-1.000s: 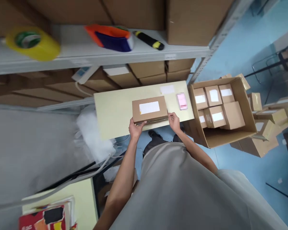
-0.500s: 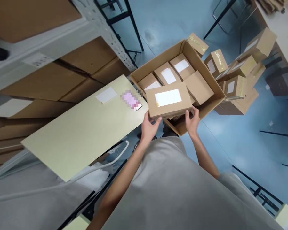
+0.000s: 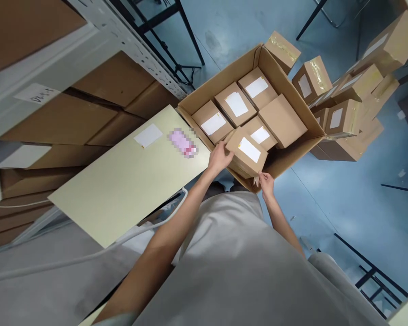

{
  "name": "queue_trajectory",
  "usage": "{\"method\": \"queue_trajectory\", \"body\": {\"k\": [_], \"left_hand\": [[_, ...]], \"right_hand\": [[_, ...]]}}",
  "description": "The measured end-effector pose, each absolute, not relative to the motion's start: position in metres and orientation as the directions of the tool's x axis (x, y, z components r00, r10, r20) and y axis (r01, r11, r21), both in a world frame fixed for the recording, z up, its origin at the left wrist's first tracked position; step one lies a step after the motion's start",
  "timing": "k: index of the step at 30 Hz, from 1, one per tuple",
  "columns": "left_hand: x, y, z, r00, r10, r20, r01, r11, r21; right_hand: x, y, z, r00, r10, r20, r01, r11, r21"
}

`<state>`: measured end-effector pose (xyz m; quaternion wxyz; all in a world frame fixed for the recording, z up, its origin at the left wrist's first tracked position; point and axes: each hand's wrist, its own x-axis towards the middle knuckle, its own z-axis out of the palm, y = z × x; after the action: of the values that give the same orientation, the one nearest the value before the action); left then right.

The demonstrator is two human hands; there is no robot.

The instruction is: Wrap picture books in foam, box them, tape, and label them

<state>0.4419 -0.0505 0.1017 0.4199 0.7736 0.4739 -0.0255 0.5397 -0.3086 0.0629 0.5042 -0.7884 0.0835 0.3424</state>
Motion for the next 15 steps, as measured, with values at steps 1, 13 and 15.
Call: {"method": "queue_trajectory", "body": {"k": [1,13,15], "left_hand": [[0.45,-0.046,0.093,0.565,0.694,-0.447,0.759,-0.223,0.612],[0.471,-0.028,0.028,0.518,0.62,-0.59,0.853,-0.323,0.409],[0.472,-0.034,0.031,0.528,0.615,-0.586,0.848,-0.336,0.411]], "right_hand": [[0.539,-0.304,0.054,0.71,0.2,-0.675,-0.548,-0.446,-0.708],[0.506,-0.243,-0.008,0.588,0.284,-0.758,-0.476,-0.636,-0.608],[0.508,-0.233,-0.01,0.583,0.331,-0.742,-0.401,-0.677,-0.617]]}}
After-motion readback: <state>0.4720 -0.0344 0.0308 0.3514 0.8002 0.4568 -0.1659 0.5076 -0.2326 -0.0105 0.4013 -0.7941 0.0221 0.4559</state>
